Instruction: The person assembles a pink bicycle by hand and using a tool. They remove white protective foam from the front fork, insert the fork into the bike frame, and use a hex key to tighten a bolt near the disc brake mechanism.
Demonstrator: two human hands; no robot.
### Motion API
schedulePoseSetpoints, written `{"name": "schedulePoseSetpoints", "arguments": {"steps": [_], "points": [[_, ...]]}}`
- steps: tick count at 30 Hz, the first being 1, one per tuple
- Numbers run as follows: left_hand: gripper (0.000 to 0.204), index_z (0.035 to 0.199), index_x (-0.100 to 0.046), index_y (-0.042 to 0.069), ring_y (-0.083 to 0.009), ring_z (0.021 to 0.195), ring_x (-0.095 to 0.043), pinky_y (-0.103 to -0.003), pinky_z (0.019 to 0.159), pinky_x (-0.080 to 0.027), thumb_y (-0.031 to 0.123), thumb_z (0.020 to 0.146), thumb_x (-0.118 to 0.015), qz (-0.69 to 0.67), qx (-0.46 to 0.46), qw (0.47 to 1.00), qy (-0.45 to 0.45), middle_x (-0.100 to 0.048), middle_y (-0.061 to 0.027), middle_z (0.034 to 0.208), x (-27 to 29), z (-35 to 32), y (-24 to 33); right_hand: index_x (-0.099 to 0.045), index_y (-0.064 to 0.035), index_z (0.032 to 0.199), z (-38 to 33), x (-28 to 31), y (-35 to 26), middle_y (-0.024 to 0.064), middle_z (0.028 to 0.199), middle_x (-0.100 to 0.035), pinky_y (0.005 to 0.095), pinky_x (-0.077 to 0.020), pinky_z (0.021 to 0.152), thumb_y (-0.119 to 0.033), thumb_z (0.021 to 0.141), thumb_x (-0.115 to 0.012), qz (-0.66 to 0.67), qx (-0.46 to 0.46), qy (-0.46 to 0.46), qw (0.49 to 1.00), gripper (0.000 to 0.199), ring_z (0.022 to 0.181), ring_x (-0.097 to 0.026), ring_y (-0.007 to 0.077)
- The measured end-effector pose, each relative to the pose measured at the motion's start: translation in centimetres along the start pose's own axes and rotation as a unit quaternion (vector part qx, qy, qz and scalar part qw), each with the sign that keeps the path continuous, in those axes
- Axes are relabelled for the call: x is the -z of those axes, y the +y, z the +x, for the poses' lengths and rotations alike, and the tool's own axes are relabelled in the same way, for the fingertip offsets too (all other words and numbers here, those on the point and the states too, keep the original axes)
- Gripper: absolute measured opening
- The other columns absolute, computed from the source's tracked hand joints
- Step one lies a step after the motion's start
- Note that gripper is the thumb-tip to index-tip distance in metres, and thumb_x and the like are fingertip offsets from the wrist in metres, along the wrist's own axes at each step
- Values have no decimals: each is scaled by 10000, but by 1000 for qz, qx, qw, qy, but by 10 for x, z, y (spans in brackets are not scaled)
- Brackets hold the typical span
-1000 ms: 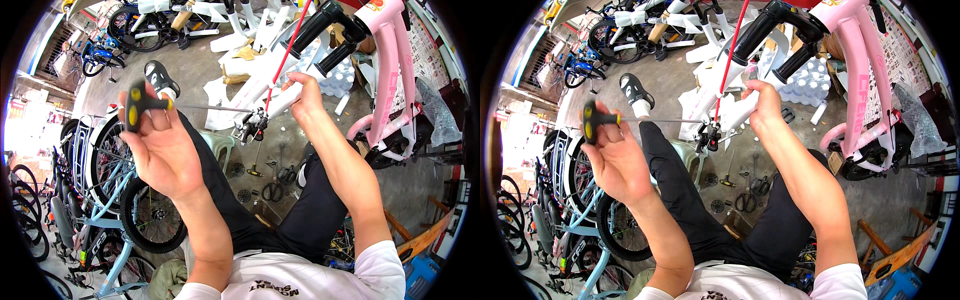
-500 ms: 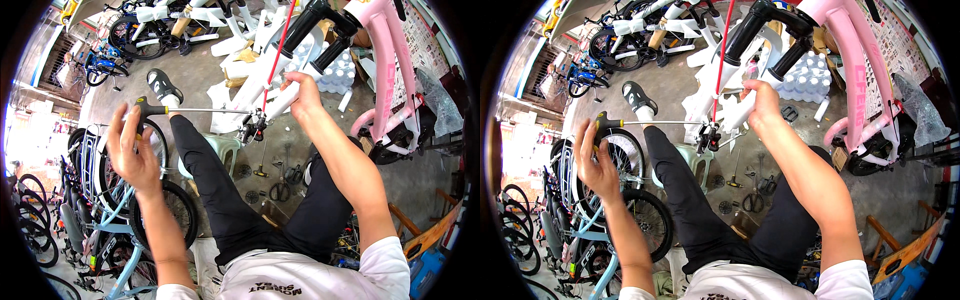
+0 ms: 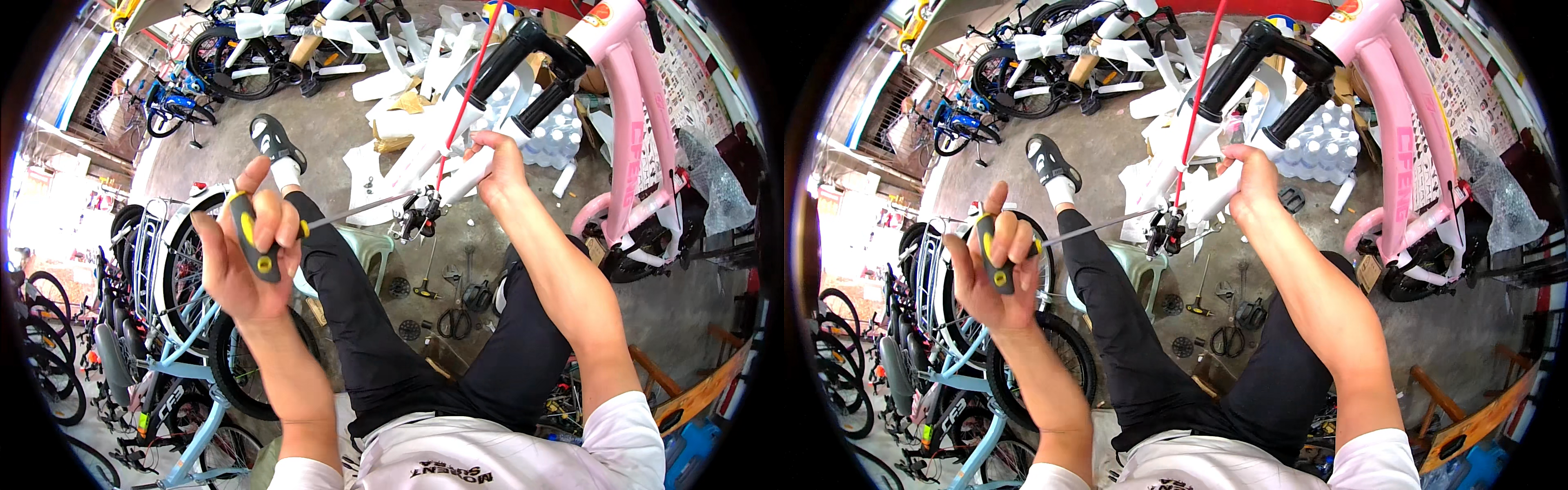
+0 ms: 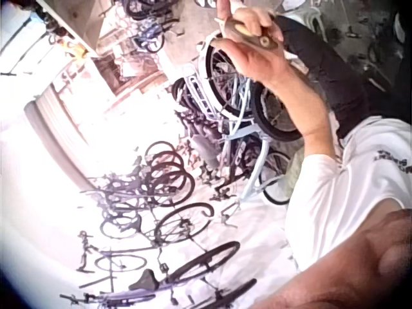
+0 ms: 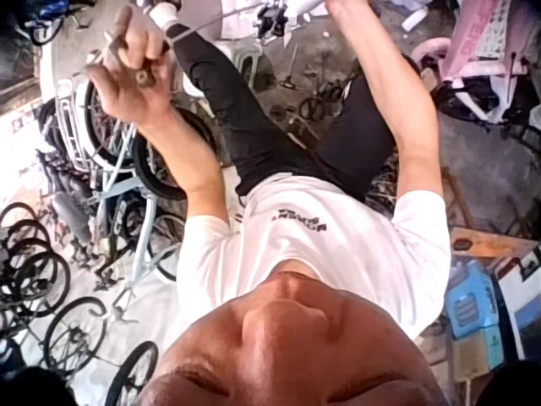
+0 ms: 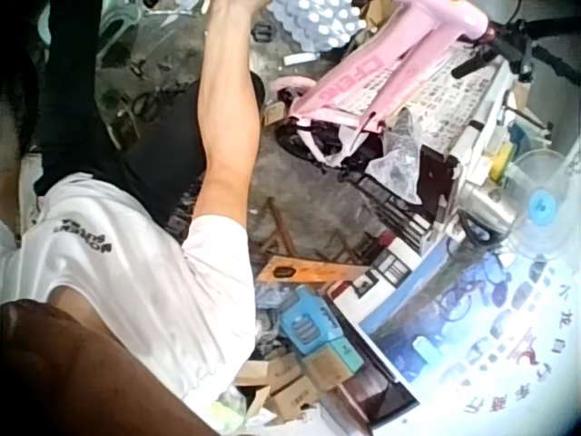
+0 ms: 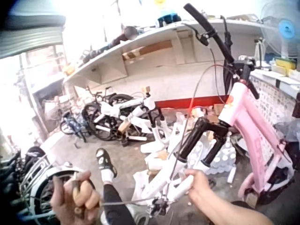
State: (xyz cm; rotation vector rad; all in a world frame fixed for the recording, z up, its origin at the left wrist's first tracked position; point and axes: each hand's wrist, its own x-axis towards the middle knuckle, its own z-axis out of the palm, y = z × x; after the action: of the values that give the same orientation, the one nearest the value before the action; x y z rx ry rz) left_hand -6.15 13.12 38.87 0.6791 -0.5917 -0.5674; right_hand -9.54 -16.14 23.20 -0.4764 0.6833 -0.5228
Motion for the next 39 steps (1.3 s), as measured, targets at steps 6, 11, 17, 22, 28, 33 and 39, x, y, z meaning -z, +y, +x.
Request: {"name": "schedulePoseSetpoints", "arguments": {"steps": [6,11,17,22,28,33,39], "points": [[396,1343,-527,-24,-207,1080,-609,-303,870,-513,-6,950,-563,816,-197,542,-39,-605,-136,1269,12,-4,27,-563,-21,858,5,7,1,86,717,-540,366,-482,669,-32,728,-645,-15,-6,-9,1000,154,653,-549,235],[389,1364,-515,-1,-182,849,-698,-239,671,-544,145,1007,-570,750,-273,579,166,-590,-179,1317,32,-1,-14,-572,-5,813,-5,-4,-3,88,678,-552,342,-472,611,-16,737,-640,-6,-4,13,1000,103,590,-542,215],[462,1451,-385,34,-150,905,-672,-197,501,-476,307,1080,-374,-79,-166,982,47,-430,-214,1470,11,1,-47,-571,-6,819,2,-1,-3,90,682,-548,340,-472,599,-12,740,-640,-2,-2,5,1000,105,587,-546,217],[476,1385,-383,-42,-123,808,-596,-228,576,-447,323,1079,-383,-207,4,978,28,-528,-108,1148,5,4,-23,-569,-5,817,1,-1,-2,89,692,-547,343,-475,599,-4,730,-647,-3,-4,14,1000,117,585,-546,220],[538,1398,-416,-82,-134,724,-591,-231,619,-473,213,971,-556,444,40,894,41,-620,-112,1046,-10,2,23,-569,-12,868,5,2,1,84,716,-539,362,-481,671,-24,722,-642,-19,-8,11,1000,164,656,-547,241],[384,1238,-633,83,-261,888,-674,-335,817,-516,134,870,-727,876,-277,394,43,-668,-125,1103,1,19,20,-561,-18,855,7,5,0,82,712,-536,362,-478,665,-23,723,-646,-6,-3,-2,1000,157,651,-545,238],[502,1423,-447,17,-108,670,-647,-185,531,-465,343,1044,-491,465,-202,827,242,-660,-155,1128,-3,3,-39,-562,-8,837,5,1,2,78,704,-551,335,-490,607,12,732,-645,1,-5,-3,1000,135,601,-553,204]]}}
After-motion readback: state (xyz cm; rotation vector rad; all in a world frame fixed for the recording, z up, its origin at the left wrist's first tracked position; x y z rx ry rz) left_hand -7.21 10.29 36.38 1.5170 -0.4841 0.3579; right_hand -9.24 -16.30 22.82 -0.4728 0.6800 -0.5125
